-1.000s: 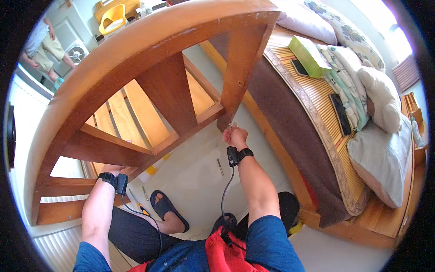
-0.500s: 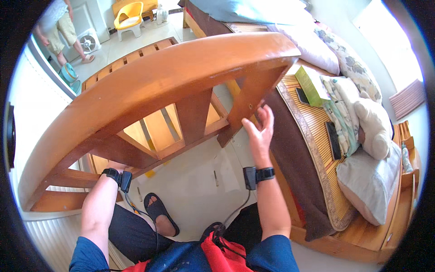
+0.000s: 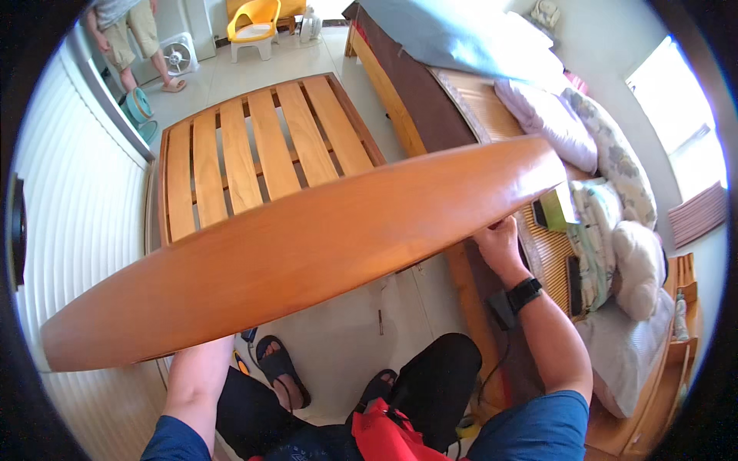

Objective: Moving a wooden bed frame and slats in a bedroom.

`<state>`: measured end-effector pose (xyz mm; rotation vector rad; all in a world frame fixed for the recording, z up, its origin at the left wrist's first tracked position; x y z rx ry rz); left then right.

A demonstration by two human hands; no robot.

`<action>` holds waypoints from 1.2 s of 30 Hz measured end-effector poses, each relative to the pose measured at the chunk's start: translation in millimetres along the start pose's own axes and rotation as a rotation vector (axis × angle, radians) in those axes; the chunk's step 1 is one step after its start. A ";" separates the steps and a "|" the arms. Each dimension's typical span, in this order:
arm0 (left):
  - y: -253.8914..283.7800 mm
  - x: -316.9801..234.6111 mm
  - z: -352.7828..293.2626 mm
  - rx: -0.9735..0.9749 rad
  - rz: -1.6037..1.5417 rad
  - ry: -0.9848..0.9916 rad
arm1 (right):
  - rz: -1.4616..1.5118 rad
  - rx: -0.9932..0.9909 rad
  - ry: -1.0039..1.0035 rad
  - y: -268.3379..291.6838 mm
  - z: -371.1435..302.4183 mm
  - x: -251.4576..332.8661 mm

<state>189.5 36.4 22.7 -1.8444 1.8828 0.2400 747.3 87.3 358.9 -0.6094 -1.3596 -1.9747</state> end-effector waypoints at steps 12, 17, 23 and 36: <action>-139.6 -37.5 -7.9 -0.279 -0.093 0.391 | -0.030 0.091 -0.129 54.8 -2.8 -73.1; -59.4 -1.3 21.6 -0.333 0.006 0.408 | 0.044 0.147 -0.084 65.6 4.6 -62.0; -96.2 -9.2 20.5 -0.290 0.034 0.455 | 0.006 0.085 -0.087 67.7 -4.5 -70.9; -71.6 -32.5 1.8 -0.203 0.017 0.237 | -0.127 0.150 -0.136 30.1 1.6 -83.8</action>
Point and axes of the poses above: each hand's wrist, its own z-axis towards the middle knuckle, its own y-axis out of the back of the hand, x = y × z, the point moved 6 cm from there along z, towards the middle knuckle, and after that the axes turned 12 degrees about y, right-handed, at the moved point
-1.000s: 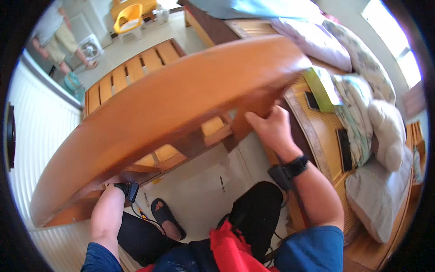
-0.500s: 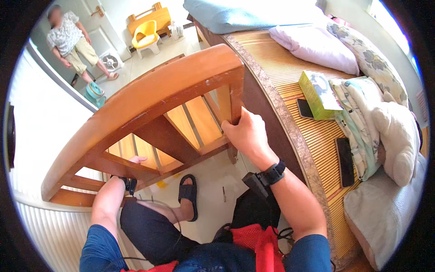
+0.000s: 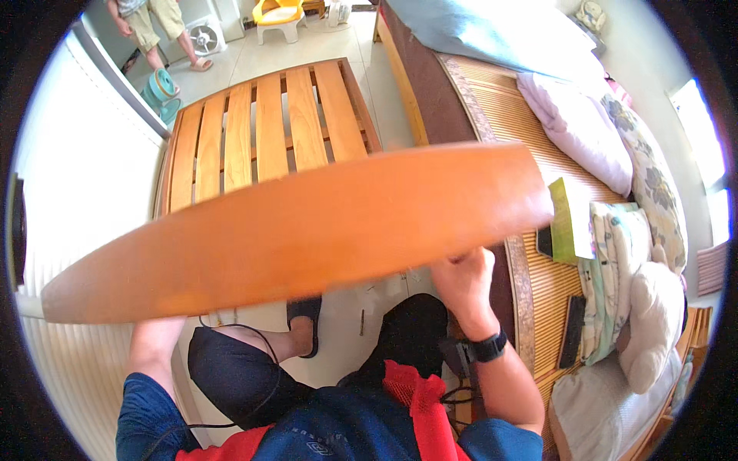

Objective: Moving a wooden bed frame and slats in a bedroom.

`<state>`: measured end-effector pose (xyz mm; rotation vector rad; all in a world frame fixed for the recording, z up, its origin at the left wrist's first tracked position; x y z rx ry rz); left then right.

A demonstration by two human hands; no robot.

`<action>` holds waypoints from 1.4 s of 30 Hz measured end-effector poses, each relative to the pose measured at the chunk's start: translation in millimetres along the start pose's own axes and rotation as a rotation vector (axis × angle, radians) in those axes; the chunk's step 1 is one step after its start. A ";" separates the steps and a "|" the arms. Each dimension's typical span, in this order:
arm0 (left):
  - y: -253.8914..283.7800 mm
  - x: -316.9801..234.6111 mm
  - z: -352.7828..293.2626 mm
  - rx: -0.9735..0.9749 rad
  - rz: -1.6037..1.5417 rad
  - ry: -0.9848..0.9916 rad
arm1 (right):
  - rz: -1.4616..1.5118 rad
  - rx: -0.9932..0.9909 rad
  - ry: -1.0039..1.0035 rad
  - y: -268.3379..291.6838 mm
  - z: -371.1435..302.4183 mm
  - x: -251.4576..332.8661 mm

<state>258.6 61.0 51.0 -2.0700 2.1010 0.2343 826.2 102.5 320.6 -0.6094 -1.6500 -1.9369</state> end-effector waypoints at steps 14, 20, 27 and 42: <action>23.4 -25.1 49.7 -0.025 -0.055 0.153 | 0.629 -0.065 -0.045 -36.4 -4.0 -1.5; 28.4 -22.9 72.3 -0.066 -0.006 0.181 | 0.202 0.202 0.089 -0.9 -6.3 9.1; 35.8 -16.4 86.4 -0.122 -0.008 0.140 | 0.137 0.317 0.251 4.4 -15.9 -3.9; 10.2 -28.0 64.1 -0.225 0.043 0.075 | 1.131 -0.042 -0.801 -102.3 -187.6 -331.1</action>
Point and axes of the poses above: each hand's wrist, its own z-axis towards the middle knuckle, its own y-axis out of the back of the hand, x = y × z, the point moved 6 cm from there along z, towards the middle knuckle, and after that the axes turned 12 degrees about y, right-handed, at the moved point
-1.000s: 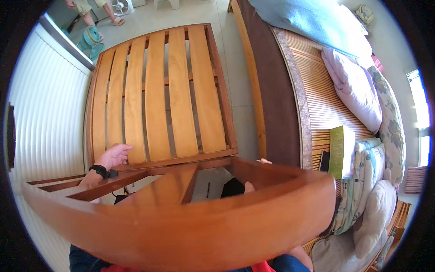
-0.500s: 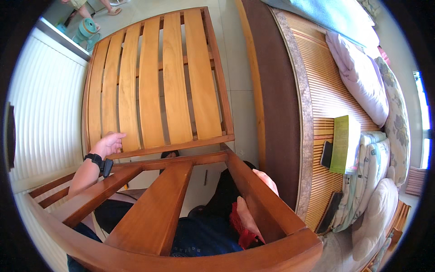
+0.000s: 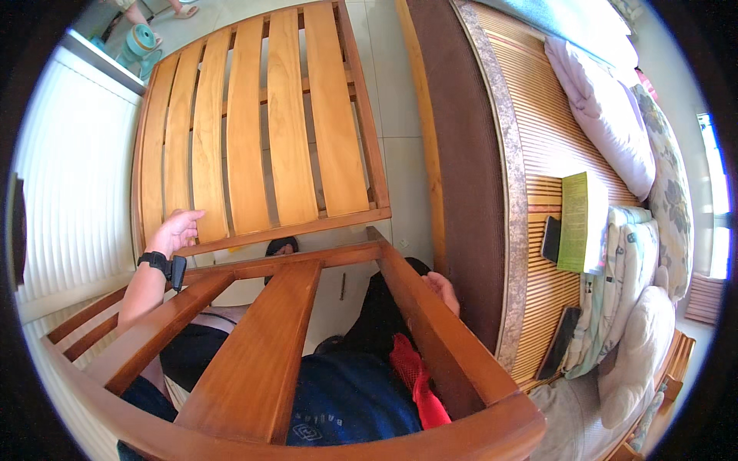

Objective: Moving a wooden bed frame and slats in a bedroom.

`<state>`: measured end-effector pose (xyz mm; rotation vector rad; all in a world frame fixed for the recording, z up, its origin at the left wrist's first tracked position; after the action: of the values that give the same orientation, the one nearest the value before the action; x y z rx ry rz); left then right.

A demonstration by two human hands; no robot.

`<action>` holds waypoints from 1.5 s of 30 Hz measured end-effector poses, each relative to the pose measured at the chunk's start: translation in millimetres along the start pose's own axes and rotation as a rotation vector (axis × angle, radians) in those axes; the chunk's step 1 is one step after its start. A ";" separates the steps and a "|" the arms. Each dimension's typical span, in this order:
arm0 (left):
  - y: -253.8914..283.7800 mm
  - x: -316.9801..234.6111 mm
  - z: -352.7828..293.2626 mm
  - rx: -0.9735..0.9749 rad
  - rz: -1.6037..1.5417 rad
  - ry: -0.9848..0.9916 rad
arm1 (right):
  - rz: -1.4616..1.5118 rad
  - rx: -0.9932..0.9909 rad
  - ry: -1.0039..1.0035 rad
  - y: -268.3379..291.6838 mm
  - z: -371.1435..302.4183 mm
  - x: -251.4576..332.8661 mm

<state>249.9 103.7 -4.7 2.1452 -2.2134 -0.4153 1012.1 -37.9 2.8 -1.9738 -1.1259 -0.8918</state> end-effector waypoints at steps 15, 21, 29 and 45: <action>11.3 23.0 4.5 -0.033 -0.039 0.066 | -0.086 0.021 -0.384 -158.1 23.6 -50.7; 16.0 22.9 15.0 0.061 -0.028 0.032 | -0.071 -0.007 -0.449 -133.1 27.7 -74.8; 32.6 38.9 34.7 -0.041 -0.085 0.055 | 0.219 0.084 -0.330 -120.9 25.9 -81.5; 29.8 39.4 46.2 0.028 -0.072 0.087 | 0.211 0.054 -0.300 -121.9 29.8 -87.0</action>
<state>209.4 73.0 -49.2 2.2169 -2.1147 -0.2898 876.0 -2.8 -56.9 -2.1817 -1.0635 -0.4615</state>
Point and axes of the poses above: each hand's wrist, its own z-axis towards the middle knuckle, its own y-axis out of the back of the hand, x = y × z, the point moved 6 cm from there along z, towards the middle knuckle, and after that the axes turned 12 degrees about y, right-handed, at the moved point
